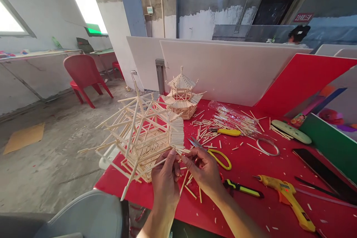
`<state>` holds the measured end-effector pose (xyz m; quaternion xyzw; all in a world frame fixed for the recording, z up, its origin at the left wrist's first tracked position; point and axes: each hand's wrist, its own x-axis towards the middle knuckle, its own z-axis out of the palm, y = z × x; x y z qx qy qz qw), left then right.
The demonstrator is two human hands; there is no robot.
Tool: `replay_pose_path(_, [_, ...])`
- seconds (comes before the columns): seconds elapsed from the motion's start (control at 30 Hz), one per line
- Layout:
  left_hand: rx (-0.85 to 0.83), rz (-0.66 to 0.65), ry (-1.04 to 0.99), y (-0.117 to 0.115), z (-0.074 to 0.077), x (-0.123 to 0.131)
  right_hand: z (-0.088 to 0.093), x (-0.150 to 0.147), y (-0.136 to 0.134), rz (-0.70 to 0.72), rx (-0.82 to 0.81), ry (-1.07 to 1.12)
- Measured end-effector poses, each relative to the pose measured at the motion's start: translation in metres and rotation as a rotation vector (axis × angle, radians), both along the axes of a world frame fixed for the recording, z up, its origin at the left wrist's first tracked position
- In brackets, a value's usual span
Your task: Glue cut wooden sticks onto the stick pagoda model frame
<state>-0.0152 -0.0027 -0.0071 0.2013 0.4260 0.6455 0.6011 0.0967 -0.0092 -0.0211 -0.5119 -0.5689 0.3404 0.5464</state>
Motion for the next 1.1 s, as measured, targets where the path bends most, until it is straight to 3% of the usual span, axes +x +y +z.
replay_pose_path(0.17, [-0.021, 0.010, 0.007, -0.002, 0.000, -0.001, -0.004, 0.012, -0.010, -0.017, 0.010, -0.108])
replay_pose_path(0.33, [-0.007, -0.029, 0.039, -0.004, 0.003, -0.004, -0.022, 0.041, -0.031, -0.039, -0.086, -0.275])
replay_pose_path(0.6, [0.008, -0.052, 0.092, -0.008, 0.001, -0.010, -0.054, 0.100, -0.069, -0.248, -0.102, -0.812])
replay_pose_path(0.8, [-0.042, -0.058, 0.085, -0.010, -0.007, -0.012, -0.047, 0.121, -0.085, -0.169, -0.225, -0.969])
replay_pose_path(0.9, [-0.066, -0.066, 0.095, -0.011, -0.011, -0.010, -0.040, 0.117, -0.074, -0.170, -0.302, -0.978])
replay_pose_path(1.1, [-0.025, -0.072, 0.071, -0.013, -0.014, -0.008, -0.038, 0.095, -0.009, -0.102, -0.368, -1.004])
